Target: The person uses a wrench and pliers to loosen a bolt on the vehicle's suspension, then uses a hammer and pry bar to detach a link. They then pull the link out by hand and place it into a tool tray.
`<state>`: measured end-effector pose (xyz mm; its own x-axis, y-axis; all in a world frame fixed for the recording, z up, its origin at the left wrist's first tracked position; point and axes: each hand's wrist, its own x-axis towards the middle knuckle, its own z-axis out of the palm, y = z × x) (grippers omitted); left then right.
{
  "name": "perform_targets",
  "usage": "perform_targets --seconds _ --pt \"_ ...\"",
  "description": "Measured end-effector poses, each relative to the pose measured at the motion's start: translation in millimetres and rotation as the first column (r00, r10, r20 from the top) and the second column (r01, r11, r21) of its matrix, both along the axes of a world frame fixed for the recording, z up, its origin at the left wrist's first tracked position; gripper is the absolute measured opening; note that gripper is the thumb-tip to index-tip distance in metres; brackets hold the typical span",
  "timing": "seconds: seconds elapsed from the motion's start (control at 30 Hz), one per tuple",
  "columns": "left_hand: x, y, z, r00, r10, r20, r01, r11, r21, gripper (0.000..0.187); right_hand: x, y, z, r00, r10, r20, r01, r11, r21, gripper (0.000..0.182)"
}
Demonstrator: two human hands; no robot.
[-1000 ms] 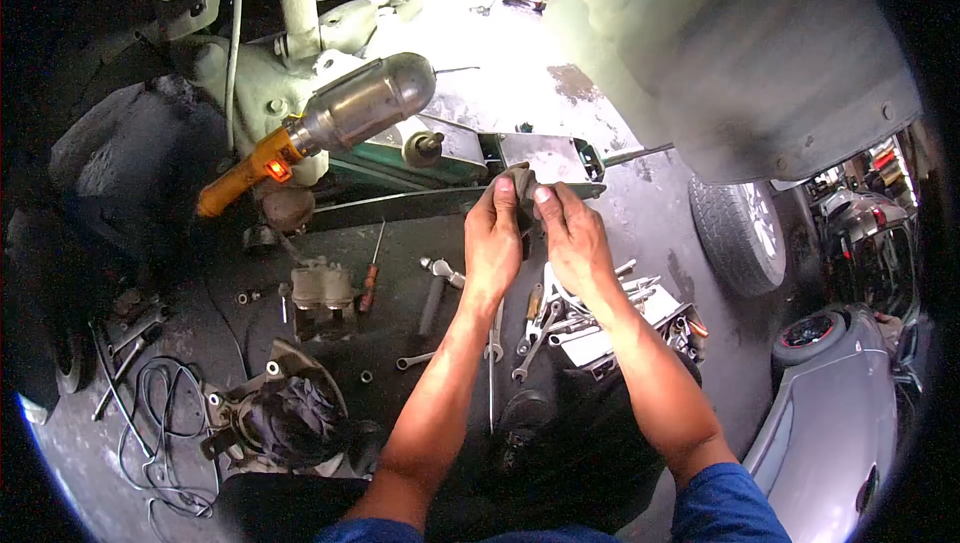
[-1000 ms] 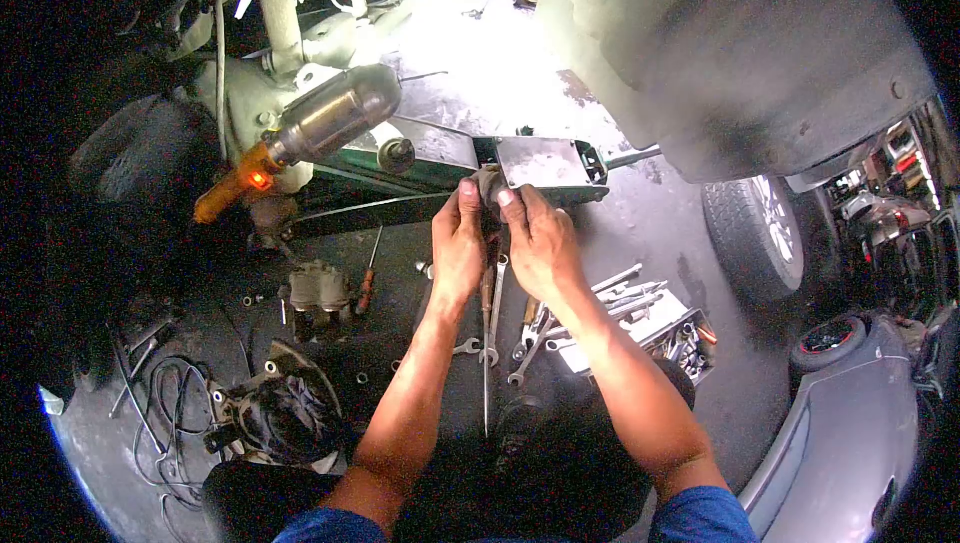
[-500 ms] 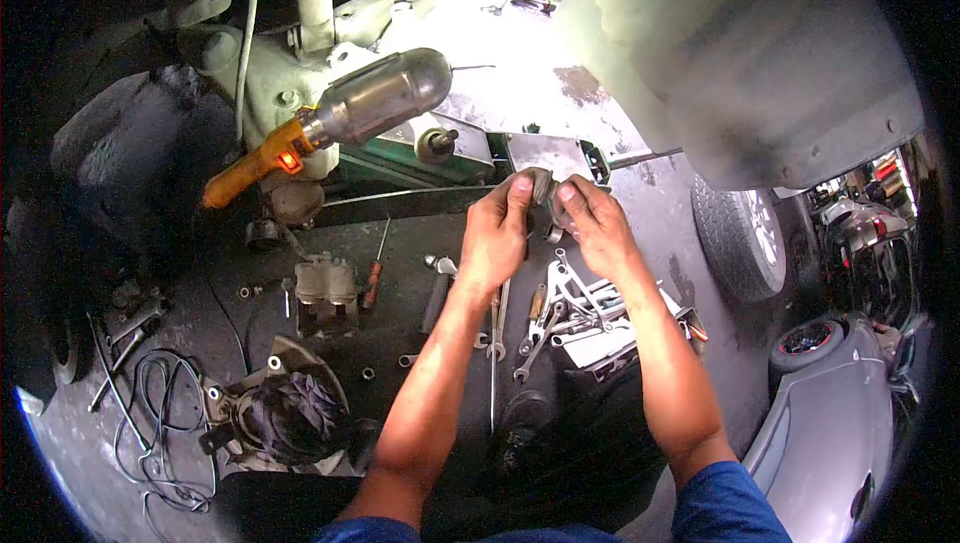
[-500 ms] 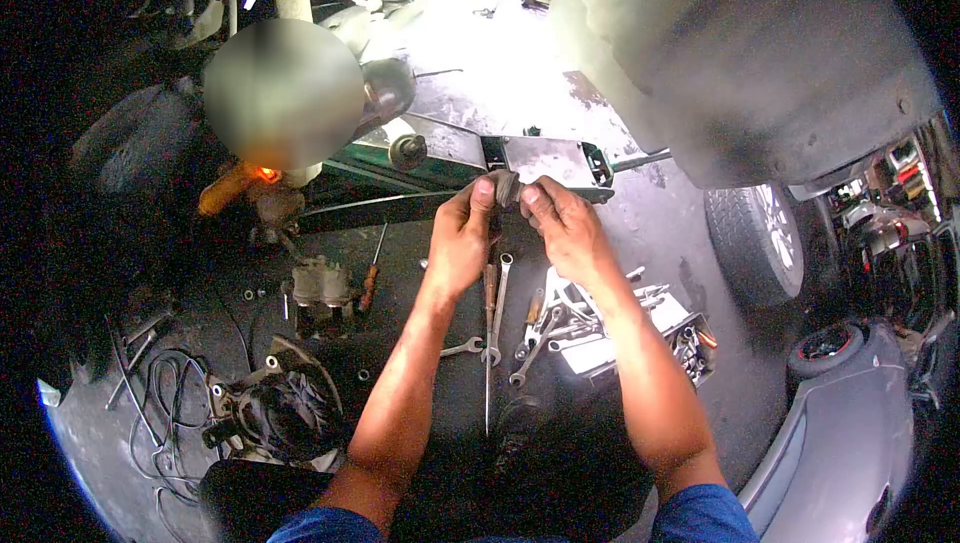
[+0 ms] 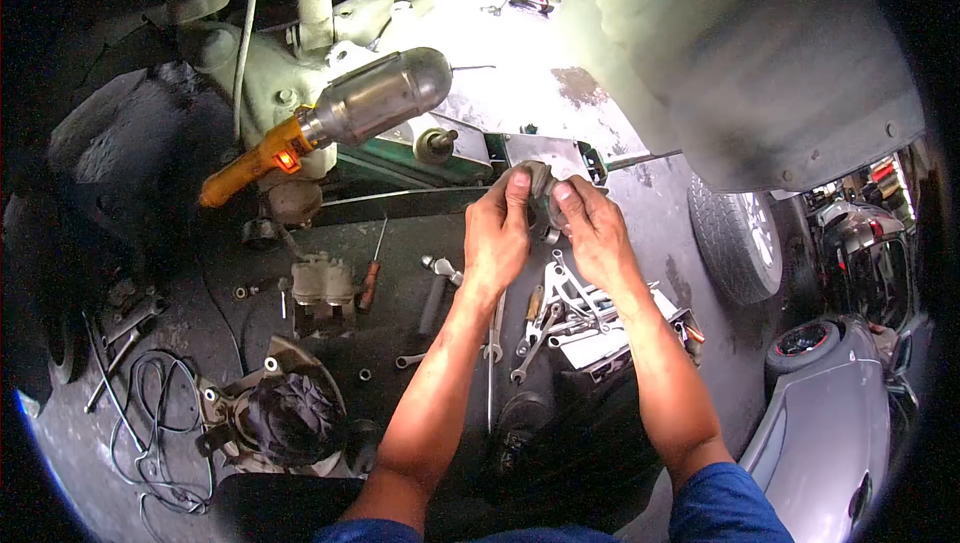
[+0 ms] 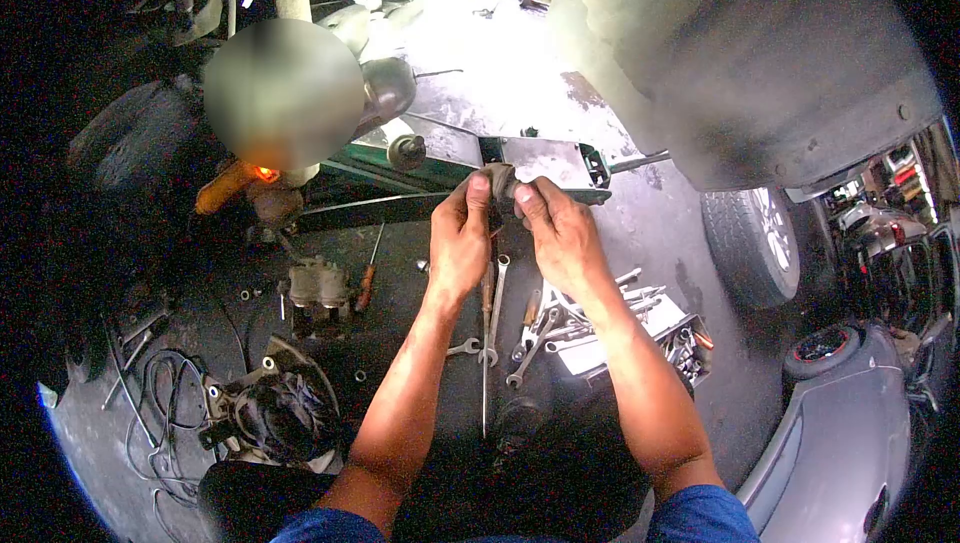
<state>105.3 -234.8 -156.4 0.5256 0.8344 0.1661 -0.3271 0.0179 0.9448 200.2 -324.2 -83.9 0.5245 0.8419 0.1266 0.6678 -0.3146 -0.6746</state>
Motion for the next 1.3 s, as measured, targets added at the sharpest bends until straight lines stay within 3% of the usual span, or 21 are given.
perform_targets --seconds 0.23,0.43,0.53,0.63,0.73,0.77,0.87,0.97,1.0,1.07,1.1,1.2,1.3 --pt "-1.8 2.8 0.8 0.996 0.083 -0.03 -0.081 0.994 0.07 0.052 0.7 2.2 -7.5 0.999 0.012 0.05 -0.015 0.998 0.067 0.044" --pt "-2.0 6.0 -2.7 0.999 0.009 0.043 -0.008 0.999 -0.04 0.051 -5.8 0.7 1.4 0.999 0.027 0.035 -0.029 0.997 0.066 0.045" --pt "-2.3 8.5 0.6 0.999 0.036 -0.006 -0.035 0.994 0.1 0.051 6.9 -0.8 1.8 0.998 0.045 -0.044 -0.044 0.999 0.013 0.048" --pt "-9.4 12.3 4.6 0.991 -0.131 -0.037 0.129 0.991 -0.044 0.052 6.7 -0.4 4.0 0.999 0.048 -0.017 -0.049 0.998 -0.026 0.05" --pt "5.0 -3.3 7.7 0.996 0.063 -0.055 -0.071 0.986 -0.152 0.054 -11.4 8.2 -16.0 0.967 -0.155 0.204 0.167 0.985 -0.043 0.05" --pt "11.4 -6.9 2.4 0.99 0.128 -0.056 -0.134 0.983 -0.126 0.055 -18.2 9.9 -20.3 0.957 -0.159 0.242 0.151 0.987 0.052 0.049" --pt "8.9 -5.2 5.5 0.99 0.107 -0.089 -0.119 0.984 -0.133 0.057 -20.2 11.1 -19.3 0.97 -0.156 0.184 0.16 0.987 -0.006 0.049" --pt "-3.4 6.8 5.6 0.992 -0.125 0.011 0.122 0.943 -0.31 0.057 -10.0 11.1 -30.1 0.967 -0.136 0.215 0.118 0.989 0.094 0.046" --pt "-8.0 10.0 5.8 0.974 -0.218 0.056 0.223 0.898 -0.38 0.057 11.5 10.1 -37.9 0.997 -0.065 0.035 0.063 0.997 0.046 0.048" --pt "-8.3 11.0 7.1 0.97 -0.23 0.075 0.241 0.881 -0.407 0.054 18.2 6.7 -19.6 0.959 0.051 -0.28 -0.039 0.998 0.047 0.047" --pt "-10.1 8.8 12.5 0.969 -0.231 0.082 0.243 0.865 -0.439 0.053 12.3 6.7 -15.3 0.946 0.019 -0.323 -0.002 0.999 0.052 0.045" --pt "-9.2 9.6 6.5 0.929 -0.288 0.232 0.365 0.812 -0.456 0.052 0.7 10.8 -10.8 0.965 -0.021 -0.261 0.046 0.995 0.088 0.047" --pt "-5.3 7.6 4.0 0.889 -0.333 0.314 0.443 0.801 -0.403 0.053 14.7 15.0 -5.1 0.979 -0.074 -0.189 0.074 0.997 -0.007 0.049"
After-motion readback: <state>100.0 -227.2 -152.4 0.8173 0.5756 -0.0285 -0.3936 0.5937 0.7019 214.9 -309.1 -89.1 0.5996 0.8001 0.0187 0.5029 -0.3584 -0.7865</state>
